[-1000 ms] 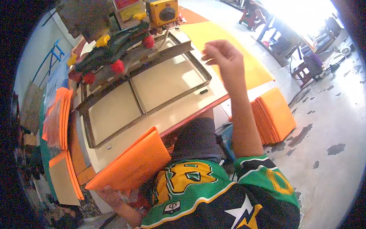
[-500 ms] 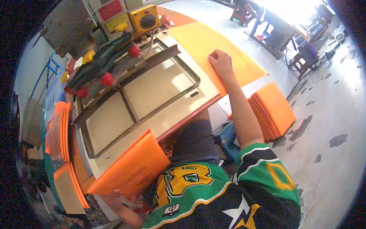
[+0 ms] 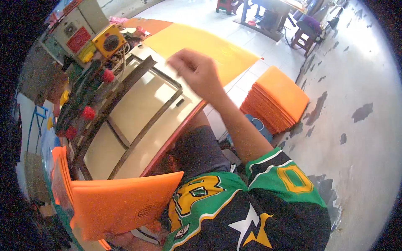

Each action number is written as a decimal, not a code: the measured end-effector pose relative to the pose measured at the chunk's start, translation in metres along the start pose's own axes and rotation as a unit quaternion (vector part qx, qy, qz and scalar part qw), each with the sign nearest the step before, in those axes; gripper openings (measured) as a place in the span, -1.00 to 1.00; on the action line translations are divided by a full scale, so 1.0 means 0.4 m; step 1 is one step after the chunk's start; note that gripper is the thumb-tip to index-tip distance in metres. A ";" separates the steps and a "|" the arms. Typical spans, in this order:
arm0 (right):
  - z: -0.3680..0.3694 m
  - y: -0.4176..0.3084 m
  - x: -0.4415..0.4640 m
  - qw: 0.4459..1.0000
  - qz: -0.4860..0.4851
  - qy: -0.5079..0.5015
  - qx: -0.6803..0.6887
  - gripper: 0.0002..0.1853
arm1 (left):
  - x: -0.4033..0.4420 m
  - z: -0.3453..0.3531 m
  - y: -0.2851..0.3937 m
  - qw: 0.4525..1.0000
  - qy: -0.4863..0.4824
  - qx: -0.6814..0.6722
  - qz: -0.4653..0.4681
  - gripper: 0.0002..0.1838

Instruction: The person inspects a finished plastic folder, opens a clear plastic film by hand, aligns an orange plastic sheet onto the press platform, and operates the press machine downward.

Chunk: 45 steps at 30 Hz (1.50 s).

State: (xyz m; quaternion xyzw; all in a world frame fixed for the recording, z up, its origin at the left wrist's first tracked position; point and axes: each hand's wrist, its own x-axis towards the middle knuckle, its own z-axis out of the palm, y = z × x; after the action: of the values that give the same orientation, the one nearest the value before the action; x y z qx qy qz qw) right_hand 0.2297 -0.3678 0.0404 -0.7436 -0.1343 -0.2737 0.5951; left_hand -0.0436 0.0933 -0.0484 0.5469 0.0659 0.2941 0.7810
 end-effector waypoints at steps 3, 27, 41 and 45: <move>0.043 -0.099 -0.093 0.958 -0.022 -0.258 0.120 -0.56 | 0.015 0.048 -0.006 0.998 0.038 -0.056 -0.013 0.03; 0.192 -0.185 -0.244 0.903 0.014 -0.398 0.163 -0.55 | 0.058 0.186 -0.034 0.968 -0.135 -0.165 -0.133 -0.05; 0.118 -0.136 -0.181 0.895 0.113 -0.408 0.141 -0.66 | 0.085 0.214 0.012 0.982 0.045 -0.182 -0.020 -0.32; 0.127 -0.087 -0.177 0.836 0.289 -0.316 0.344 -0.54 | 0.100 0.275 0.040 0.977 0.078 -0.201 -0.008 -0.34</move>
State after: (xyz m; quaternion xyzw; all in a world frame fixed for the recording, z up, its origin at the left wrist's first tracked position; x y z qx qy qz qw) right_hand 0.1665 -0.3015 0.0213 -0.5422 -0.1797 0.2238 0.7897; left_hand 0.0296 0.0286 0.0180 0.3541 0.0704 0.3369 0.8696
